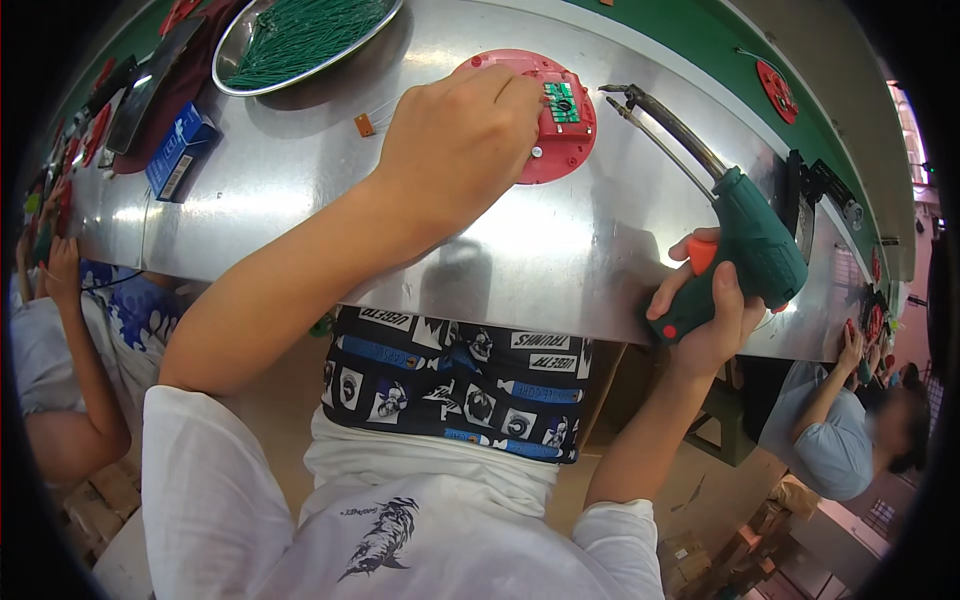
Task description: Soldering electronic components and wires onto circular red PCBs at a factory assembly line.
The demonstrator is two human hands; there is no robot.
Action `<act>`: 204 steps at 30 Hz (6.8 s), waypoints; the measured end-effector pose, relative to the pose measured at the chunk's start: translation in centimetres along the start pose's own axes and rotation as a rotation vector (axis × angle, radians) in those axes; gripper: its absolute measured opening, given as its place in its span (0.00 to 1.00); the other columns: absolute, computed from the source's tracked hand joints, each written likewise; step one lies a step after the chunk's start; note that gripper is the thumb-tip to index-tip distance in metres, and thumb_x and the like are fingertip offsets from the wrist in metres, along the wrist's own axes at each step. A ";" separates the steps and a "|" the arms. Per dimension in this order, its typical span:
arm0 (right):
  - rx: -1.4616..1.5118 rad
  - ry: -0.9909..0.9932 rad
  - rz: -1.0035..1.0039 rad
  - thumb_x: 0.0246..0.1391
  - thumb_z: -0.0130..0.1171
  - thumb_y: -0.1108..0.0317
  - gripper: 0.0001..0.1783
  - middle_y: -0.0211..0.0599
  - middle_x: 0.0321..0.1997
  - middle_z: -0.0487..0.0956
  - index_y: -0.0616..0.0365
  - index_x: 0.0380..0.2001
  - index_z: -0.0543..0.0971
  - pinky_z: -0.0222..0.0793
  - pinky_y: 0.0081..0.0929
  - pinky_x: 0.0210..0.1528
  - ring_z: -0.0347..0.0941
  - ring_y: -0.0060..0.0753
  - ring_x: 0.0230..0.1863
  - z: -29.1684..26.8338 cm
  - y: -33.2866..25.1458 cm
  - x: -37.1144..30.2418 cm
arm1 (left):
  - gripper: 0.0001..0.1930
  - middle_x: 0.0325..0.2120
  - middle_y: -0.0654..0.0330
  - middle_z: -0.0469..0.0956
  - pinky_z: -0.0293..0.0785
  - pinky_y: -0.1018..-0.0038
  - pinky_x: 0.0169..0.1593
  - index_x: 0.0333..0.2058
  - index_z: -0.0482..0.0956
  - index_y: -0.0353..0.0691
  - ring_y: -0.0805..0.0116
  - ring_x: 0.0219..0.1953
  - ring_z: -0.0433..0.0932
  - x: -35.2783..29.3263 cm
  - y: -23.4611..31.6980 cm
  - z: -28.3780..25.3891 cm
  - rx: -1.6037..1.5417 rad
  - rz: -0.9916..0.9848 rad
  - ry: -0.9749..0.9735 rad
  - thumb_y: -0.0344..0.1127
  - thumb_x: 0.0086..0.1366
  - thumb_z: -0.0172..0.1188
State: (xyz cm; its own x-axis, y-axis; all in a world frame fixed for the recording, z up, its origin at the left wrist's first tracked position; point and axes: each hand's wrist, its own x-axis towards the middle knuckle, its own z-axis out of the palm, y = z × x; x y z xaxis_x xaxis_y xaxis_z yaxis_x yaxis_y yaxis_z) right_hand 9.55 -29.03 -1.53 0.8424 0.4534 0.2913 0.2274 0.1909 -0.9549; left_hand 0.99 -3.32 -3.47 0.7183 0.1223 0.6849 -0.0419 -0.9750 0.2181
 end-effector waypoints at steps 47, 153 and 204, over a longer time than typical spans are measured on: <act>-0.090 -0.154 -0.008 0.58 0.57 0.68 0.25 0.50 0.39 0.78 0.71 0.55 0.69 0.67 0.23 0.15 0.72 0.33 0.17 1.1 -0.5 -1.0 | 0.06 0.30 0.57 0.78 0.77 0.65 0.35 0.37 0.82 0.37 0.56 0.31 0.79 0.3 -1.3 -0.9 -0.100 0.049 -0.009 0.28 0.59 0.62; 0.061 0.792 0.142 0.62 0.51 0.61 0.15 0.36 0.30 0.74 0.64 0.38 0.75 0.65 0.23 0.20 0.67 0.25 0.18 -7.3 -1.0 0.7 | 0.10 0.27 0.54 0.83 0.76 0.74 0.39 0.34 0.86 0.35 0.68 0.30 0.81 3.6 -16.6 -8.7 -0.229 -0.557 -0.009 0.31 0.53 0.65; 0.056 -0.230 0.108 0.54 0.56 0.80 0.16 0.44 0.34 0.81 0.73 0.47 0.76 0.67 0.20 0.20 0.73 0.25 0.18 3.7 -1.8 -4.9 | 0.06 0.27 0.55 0.79 0.75 0.67 0.32 0.32 0.82 0.35 0.56 0.28 0.79 -3.5 -3.0 -6.6 -0.229 0.074 -0.032 0.26 0.54 0.64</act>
State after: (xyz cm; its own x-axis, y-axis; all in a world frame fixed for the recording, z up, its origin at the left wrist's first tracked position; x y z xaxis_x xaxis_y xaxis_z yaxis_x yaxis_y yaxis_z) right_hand 3.25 -28.34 -1.04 0.7257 0.6585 0.1994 0.1095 0.1755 -0.9784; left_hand -5.94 0.42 -1.93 0.7287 0.0428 0.6835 -0.2493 -0.9130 0.3229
